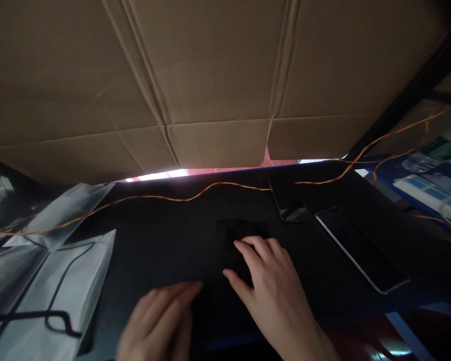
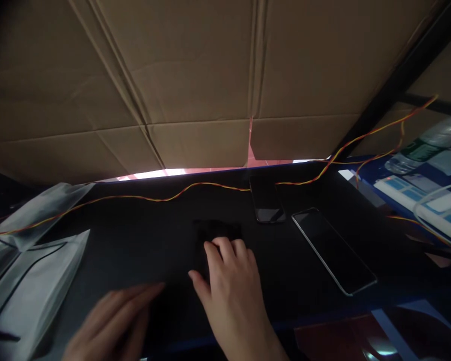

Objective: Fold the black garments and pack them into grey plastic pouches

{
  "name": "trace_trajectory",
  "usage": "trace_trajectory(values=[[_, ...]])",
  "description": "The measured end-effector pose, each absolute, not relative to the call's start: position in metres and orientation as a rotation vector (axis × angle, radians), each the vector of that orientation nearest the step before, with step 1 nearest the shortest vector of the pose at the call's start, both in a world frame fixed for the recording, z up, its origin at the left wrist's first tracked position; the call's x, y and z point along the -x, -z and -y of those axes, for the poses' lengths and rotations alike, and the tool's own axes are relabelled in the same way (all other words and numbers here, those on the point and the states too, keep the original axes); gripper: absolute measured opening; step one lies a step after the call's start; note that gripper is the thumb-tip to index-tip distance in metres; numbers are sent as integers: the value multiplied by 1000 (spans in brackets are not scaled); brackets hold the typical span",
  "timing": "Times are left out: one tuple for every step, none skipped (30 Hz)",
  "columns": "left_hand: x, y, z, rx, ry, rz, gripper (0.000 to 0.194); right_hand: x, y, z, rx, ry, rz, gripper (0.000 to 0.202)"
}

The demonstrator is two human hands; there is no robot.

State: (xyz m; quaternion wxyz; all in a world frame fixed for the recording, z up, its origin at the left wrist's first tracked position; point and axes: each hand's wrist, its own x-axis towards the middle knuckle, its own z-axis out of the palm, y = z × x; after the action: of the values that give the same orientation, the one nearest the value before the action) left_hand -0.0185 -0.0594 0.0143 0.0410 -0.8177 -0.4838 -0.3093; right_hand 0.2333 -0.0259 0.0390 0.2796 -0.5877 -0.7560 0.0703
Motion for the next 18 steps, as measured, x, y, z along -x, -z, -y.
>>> trace_trajectory(values=[[3,-12,58,2558,954,1512,36,-230,-39,23,1593,-241,2029,27],[-10,-10,55,2591,977,1530,36,-229,-40,21,1583,-324,2007,19],[-20,-9,52,2609,975,1560,37,-228,-42,19,1546,-433,1956,18],[-26,-10,49,2622,956,1578,40,-229,-46,19,1488,-549,1877,18],[-30,-10,46,2636,927,1568,47,-231,-49,19,1427,-656,1780,18],[-30,-11,43,2658,881,1549,54,-234,-52,20,1382,-746,1676,16],[-29,-12,40,2684,835,1525,57,-239,-53,21,1365,-818,1577,15],[-26,-13,38,2713,794,1503,55,-245,-52,23,1382,-867,1488,17],[-22,-14,37,2740,760,1494,51,-254,-48,25,1425,-895,1417,21],[-18,-14,37,2761,734,1493,46,-263,-43,27,1479,-898,1366,25],[-13,-15,37,2776,710,1503,42,-274,-37,30,1534,-884,1336,27],[-7,-16,37,2786,689,1514,39,-286,-30,34,1583,-824,1332,28],[-1,-18,38,2793,669,1524,37,-297,-24,38,1618,-704,1336,28],[5,-20,39,2806,642,1533,37,-306,-20,41,1662,-584,1340,30],[11,-23,40,2822,619,1539,38,-313,-18,45,1699,-458,1344,32],[17,-25,41,2844,592,1542,39,-318,-18,48,1718,-347,1358,33],[22,-28,40,2867,570,1537,39,-319,-20,50,1718,-266,1395,34],[25,-30,39,2883,560,1531,40,-317,-22,51,1702,-219,1464,34]])
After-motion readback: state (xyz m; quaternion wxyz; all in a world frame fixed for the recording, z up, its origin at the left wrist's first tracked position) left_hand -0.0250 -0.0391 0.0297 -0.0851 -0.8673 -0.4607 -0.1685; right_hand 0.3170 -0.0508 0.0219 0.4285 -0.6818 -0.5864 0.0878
